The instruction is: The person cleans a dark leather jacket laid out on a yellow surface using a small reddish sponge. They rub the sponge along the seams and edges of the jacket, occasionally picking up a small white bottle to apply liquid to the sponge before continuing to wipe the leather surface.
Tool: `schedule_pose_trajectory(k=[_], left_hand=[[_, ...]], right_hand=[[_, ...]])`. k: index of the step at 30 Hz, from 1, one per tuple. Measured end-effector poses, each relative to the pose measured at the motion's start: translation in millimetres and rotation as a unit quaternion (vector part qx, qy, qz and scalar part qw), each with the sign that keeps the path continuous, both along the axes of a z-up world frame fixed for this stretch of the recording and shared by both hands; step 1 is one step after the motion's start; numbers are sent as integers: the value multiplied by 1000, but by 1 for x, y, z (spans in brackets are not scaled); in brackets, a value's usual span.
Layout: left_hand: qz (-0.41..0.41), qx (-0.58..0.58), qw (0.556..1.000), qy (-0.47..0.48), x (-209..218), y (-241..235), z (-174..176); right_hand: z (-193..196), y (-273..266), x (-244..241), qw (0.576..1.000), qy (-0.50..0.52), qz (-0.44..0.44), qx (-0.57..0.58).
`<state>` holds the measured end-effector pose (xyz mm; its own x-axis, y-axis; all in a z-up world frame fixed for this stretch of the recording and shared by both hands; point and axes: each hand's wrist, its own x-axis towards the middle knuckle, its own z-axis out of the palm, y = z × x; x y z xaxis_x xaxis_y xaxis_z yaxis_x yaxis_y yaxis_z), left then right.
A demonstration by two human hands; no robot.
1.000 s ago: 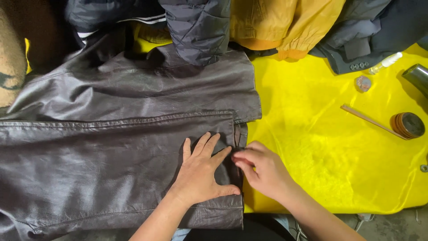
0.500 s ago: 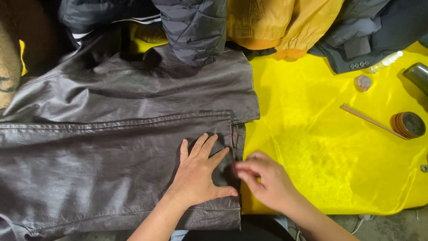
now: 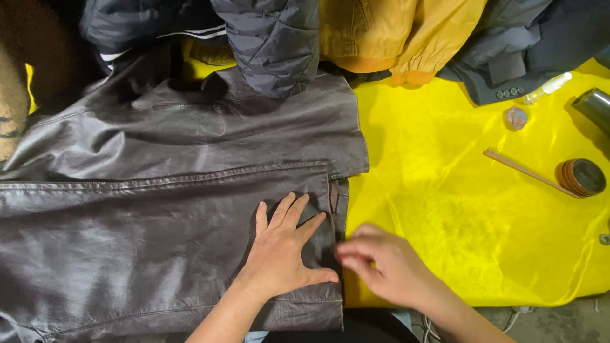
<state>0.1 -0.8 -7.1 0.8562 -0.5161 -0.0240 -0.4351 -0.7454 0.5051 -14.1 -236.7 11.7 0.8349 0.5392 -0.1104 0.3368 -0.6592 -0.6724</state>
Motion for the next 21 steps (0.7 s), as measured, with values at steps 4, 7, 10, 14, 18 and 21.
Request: schedule_pose_trajectory(k=[4,7,10,14,18,21], left_hand=[[5,-9,1000,4,-1,0,2],[4,-7,1000,11,0,1,5],[2,-9,1000,13,-1,2,4],[-3,-10,1000,1,0,2,1],[-4,-10,1000,9,0,1,0],[-2,-9,1000,6,0,1,2]], right_hand=[[-13,11,25,983,-151,-89,54],[-23,19,20,978,-179,-97,49],[-24,16,2,984,-150,-79,48],[-4,8,-12,998,10,-23,51],[-1,6,1,999,-7,-11,30],[-13,10,15,990,-97,-93,34]])
